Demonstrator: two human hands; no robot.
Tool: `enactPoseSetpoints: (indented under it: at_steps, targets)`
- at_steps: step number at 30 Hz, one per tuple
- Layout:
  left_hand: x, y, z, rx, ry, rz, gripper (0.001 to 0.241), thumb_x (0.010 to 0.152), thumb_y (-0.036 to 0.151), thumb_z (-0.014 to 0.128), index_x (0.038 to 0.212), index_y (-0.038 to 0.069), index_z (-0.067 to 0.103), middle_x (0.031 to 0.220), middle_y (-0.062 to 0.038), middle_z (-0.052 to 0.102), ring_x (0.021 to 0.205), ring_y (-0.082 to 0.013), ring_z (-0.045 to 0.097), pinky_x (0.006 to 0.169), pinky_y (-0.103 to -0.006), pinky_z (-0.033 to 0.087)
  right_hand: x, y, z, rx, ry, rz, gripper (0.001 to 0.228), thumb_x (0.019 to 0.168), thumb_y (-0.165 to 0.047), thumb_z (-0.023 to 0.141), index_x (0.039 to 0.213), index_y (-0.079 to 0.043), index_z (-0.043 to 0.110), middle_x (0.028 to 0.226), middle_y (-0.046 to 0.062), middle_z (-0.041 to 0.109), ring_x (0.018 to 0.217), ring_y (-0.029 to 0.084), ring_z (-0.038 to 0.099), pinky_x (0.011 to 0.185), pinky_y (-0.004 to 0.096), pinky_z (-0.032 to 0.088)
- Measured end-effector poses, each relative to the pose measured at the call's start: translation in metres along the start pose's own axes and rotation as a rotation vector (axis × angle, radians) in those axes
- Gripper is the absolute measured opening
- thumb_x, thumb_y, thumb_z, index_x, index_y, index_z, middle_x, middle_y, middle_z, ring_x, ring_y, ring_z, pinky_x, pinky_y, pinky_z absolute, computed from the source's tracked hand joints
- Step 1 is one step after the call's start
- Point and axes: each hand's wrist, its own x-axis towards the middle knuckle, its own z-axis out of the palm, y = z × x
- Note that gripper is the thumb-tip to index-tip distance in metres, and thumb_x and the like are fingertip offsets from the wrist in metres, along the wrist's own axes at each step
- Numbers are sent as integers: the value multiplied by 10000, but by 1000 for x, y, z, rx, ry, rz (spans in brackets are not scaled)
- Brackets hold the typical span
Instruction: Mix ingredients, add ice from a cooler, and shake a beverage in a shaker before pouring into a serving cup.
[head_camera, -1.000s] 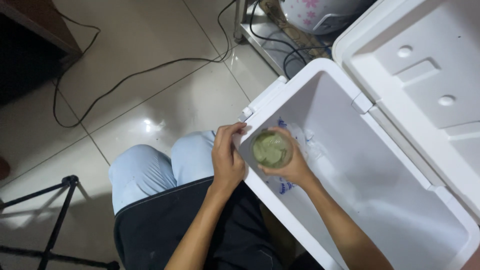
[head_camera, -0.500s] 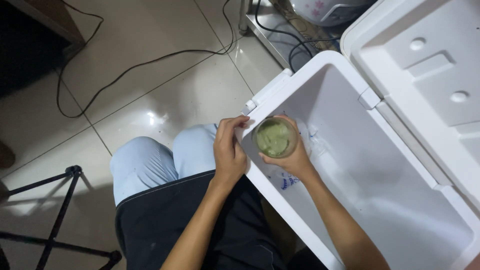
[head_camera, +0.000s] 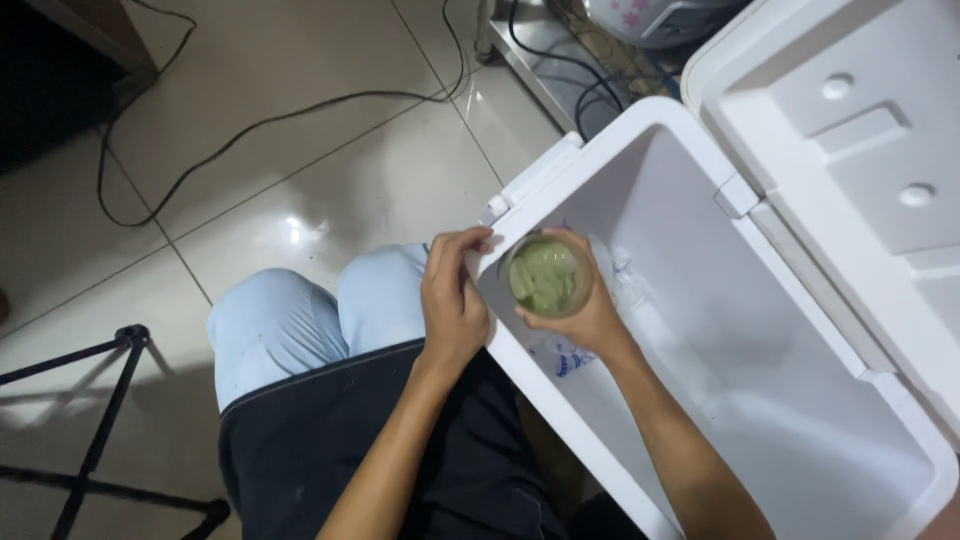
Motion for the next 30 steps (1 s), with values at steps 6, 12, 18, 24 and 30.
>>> enactPoseSetpoints:
  at_steps: [6, 12, 18, 24, 30]
  targets:
    - [0, 1, 0, 17, -9, -37, 501, 826, -198, 406, 1221, 4, 637, 1103, -161, 630, 1025, -264, 666, 895, -338, 516, -3, 7, 2, -11, 50, -93, 1017, 623, -140, 958, 1473, -56, 407, 1425, 108, 513, 1359, 240, 524, 1138, 385, 468]
    - [-2, 0, 0, 1, 2, 0, 484, 841, -193, 413, 1230, 0, 628, 1104, -163, 621, 1029, -276, 654, 913, -342, 515, -6, 8, 5, -12, 71, -49, 1038, 630, -144, 961, 1497, -52, 399, 1417, 108, 525, 1350, 226, 539, 1140, 370, 470]
    - [-1, 1, -2, 0, 6, -32, 523, 803, -204, 386, 1210, 3, 642, 1092, -171, 634, 1008, -279, 670, 880, -336, 515, -5, 7, 3, -5, 52, -71, 1003, 626, -127, 959, 1471, -50, 423, 1431, 104, 487, 1343, 225, 522, 1126, 370, 472]
    - [-2, -1, 0, -1, 21, -6, 500, 808, -207, 400, 1203, -9, 633, 1075, -177, 628, 1002, -288, 666, 913, -355, 524, -5, 12, 3, 20, 74, -98, 994, 627, -106, 948, 1469, -56, 421, 1409, 91, 521, 1331, 219, 538, 1130, 368, 481]
    - [-3, -1, 0, 10, 18, -24, 479, 803, -209, 398, 1175, -22, 637, 1060, -180, 632, 963, -290, 666, 872, -352, 525, -5, 11, 3, -6, 57, -82, 1001, 620, -107, 952, 1463, -53, 415, 1388, 104, 517, 1308, 227, 536, 1104, 366, 479]
